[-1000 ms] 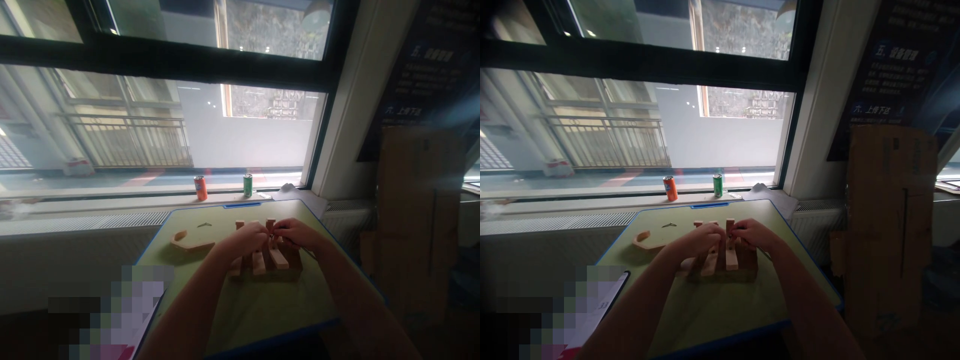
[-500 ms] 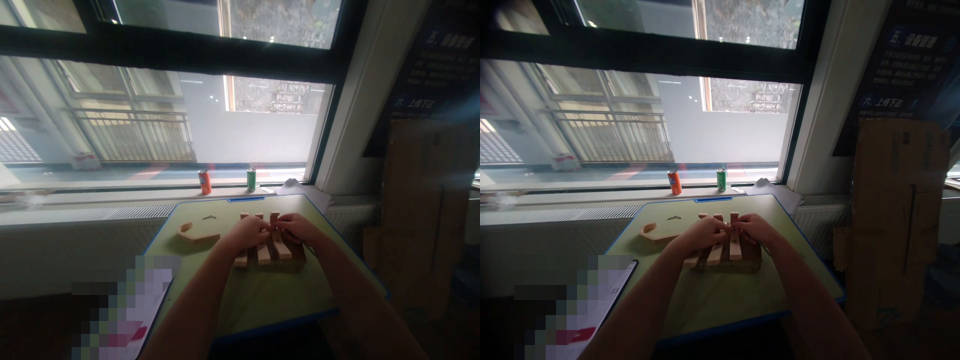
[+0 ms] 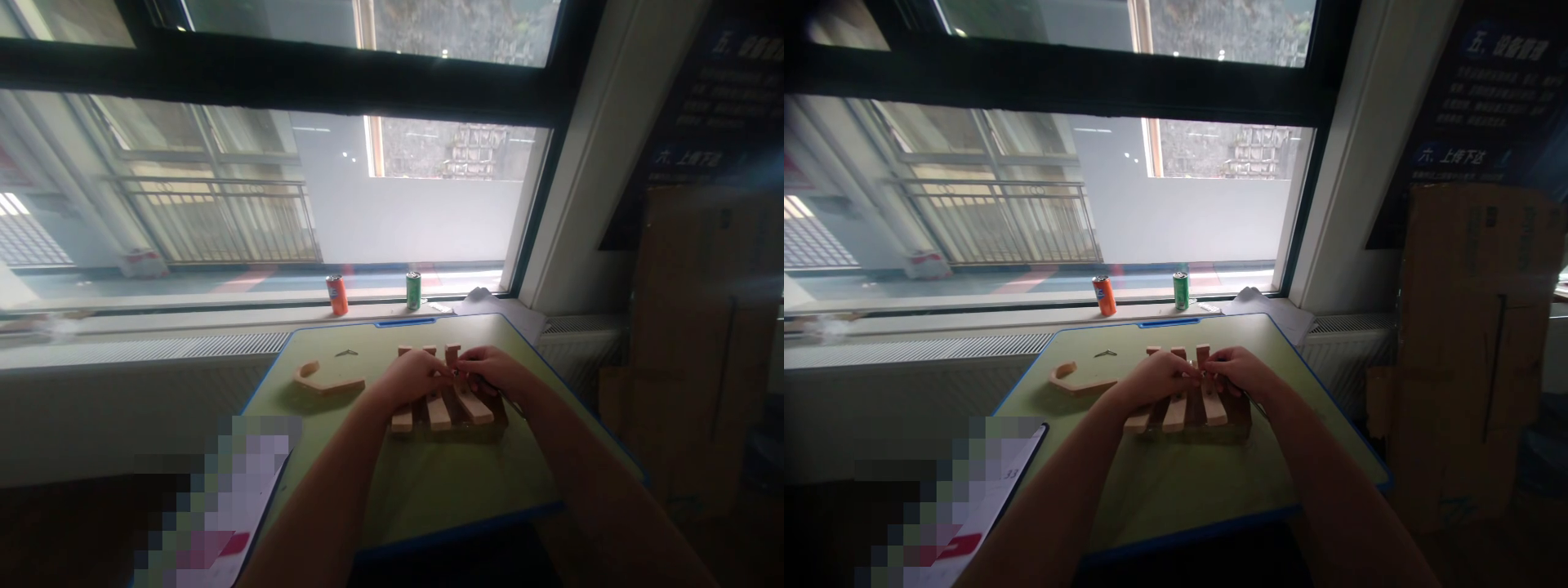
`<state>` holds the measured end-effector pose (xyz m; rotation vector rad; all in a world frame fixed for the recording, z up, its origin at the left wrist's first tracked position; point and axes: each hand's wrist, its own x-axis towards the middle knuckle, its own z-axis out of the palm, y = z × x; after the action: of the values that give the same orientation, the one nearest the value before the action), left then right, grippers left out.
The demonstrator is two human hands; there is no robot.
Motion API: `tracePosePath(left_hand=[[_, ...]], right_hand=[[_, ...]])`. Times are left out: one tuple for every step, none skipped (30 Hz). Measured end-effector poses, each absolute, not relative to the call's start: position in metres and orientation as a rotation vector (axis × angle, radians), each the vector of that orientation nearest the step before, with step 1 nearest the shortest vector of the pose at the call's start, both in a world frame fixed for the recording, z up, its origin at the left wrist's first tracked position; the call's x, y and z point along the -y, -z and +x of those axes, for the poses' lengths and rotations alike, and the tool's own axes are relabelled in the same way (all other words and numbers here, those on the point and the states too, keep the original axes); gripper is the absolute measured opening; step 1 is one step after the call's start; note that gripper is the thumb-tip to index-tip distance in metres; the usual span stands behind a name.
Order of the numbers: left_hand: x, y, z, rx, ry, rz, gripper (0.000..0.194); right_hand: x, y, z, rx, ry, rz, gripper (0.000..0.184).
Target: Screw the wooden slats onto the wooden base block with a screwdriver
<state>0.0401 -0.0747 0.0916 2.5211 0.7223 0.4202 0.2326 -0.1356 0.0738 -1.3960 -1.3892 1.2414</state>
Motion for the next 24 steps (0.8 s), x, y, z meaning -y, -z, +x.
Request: tracePosePath(left_hand=[[0.0753, -0.0923, 0.0399, -0.728, -0.437, 2.532, 0.027], [0.0761, -0.093, 0.0398, -0.734, -0.453, 2.545, 0.028], [0.0769, -0.0936, 0.0397, -0.738, -0.462, 2.563, 0.029], [0.0776, -0.0942, 0.0396, -0.744, -0.46, 2.582, 0.029], [0.0783, -0.0947, 0.0396, -0.756, -0.448, 2.6, 0.03], [0.0788, -0.095, 0.0397, -0.775, -0.43, 2.615, 0.03], [0.0792, -0.0953, 0.0398, -0.793, -0.406, 2.628, 0.03], [0.0794, -0.0954, 0.04, -0.808, -0.384, 2.637, 0.03], [0.0794, -0.0955, 0.0401, -0.816, -0.369, 2.643, 0.03], [0.0793, -0.0955, 0.0403, -0.816, -0.361, 2.647, 0.03], [0.0791, -0.0954, 0.0404, -0.808, -0.358, 2.651, 0.031], [0.0787, -0.0954, 0.0405, -0.799, -0.356, 2.652, 0.031], [0.0784, -0.0952, 0.0405, -0.791, -0.355, 2.652, 0.031], [0.078, -0.0951, 0.0405, -0.784, -0.353, 2.651, 0.031], [0.0778, -0.0949, 0.0406, -0.774, -0.347, 2.651, 0.031], [0.0775, -0.0946, 0.0407, -0.764, -0.343, 2.651, 0.031], [0.0773, -0.0943, 0.0408, -0.757, -0.343, 2.652, 0.031], [0.0771, -0.0938, 0.0411, -0.756, -0.344, 2.653, 0.031], [0.0769, -0.0934, 0.0415, -0.762, -0.346, 2.655, 0.03], [0.0766, -0.0929, 0.0419, -0.773, -0.348, 2.656, 0.03], [0.0763, -0.0924, 0.0424, -0.784, -0.348, 2.656, 0.03], [0.0759, -0.0921, 0.0429, -0.791, -0.348, 2.657, 0.03], [0.0756, -0.0918, 0.0434, -0.792, -0.347, 2.658, 0.03], [0.0752, -0.0917, 0.0437, -0.788, -0.349, 2.658, 0.03]], right_hand=[[0.1359, -0.0742, 0.2324, 1.396, -1.245, -1.4, 0.028], [0.1362, -0.0745, 0.2323, 1.405, -1.247, -1.403, 0.029], [0.1366, -0.0749, 0.2321, 1.412, -1.25, -1.402, 0.029], [0.1369, -0.0753, 0.232, 1.417, -1.257, -1.398, 0.03], [0.1371, -0.0757, 0.2319, 1.419, -1.267, -1.391, 0.03], [0.1373, -0.0761, 0.2319, 1.419, -1.279, -1.383, 0.03], [0.1374, -0.0765, 0.2319, 1.417, -1.292, -1.377, 0.03], [0.1373, -0.0768, 0.2321, 1.416, -1.304, -1.373, 0.03], [0.1371, -0.0771, 0.2322, 1.416, -1.314, -1.371, 0.03], [0.1368, -0.0773, 0.2325, 1.417, -1.321, -1.371, 0.029], [0.1365, -0.0773, 0.2328, 1.42, -1.327, -1.372, 0.029], [0.136, -0.0772, 0.2331, 1.423, -1.331, -1.375, 0.028], [0.1356, -0.0769, 0.2334, 1.425, -1.331, -1.381, 0.027], [0.1351, -0.0765, 0.2335, 1.425, -1.326, -1.389, 0.025], [0.1346, -0.076, 0.2336, 1.42, -1.317, -1.401, 0.024], [0.134, -0.0754, 0.2336, 1.414, -1.307, -1.411, 0.023], [0.1333, -0.0748, 0.2335, 1.406, -1.296, -1.417, 0.022], [0.1326, -0.0742, 0.2334, 1.398, -1.287, -1.42, 0.021], [0.1319, -0.0737, 0.2332, 1.391, -1.281, -1.421, 0.02], [0.1312, -0.0732, 0.2331, 1.386, -1.275, -1.42, 0.019], [0.1305, -0.0728, 0.233, 1.381, -1.27, -1.421, 0.019], [0.1299, -0.0725, 0.233, 1.377, -1.264, -1.425, 0.018], [0.1294, -0.0723, 0.2331, 1.373, -1.258, -1.431, 0.018], [0.1292, -0.0722, 0.2332, 1.373, -1.255, -1.436, 0.018]])
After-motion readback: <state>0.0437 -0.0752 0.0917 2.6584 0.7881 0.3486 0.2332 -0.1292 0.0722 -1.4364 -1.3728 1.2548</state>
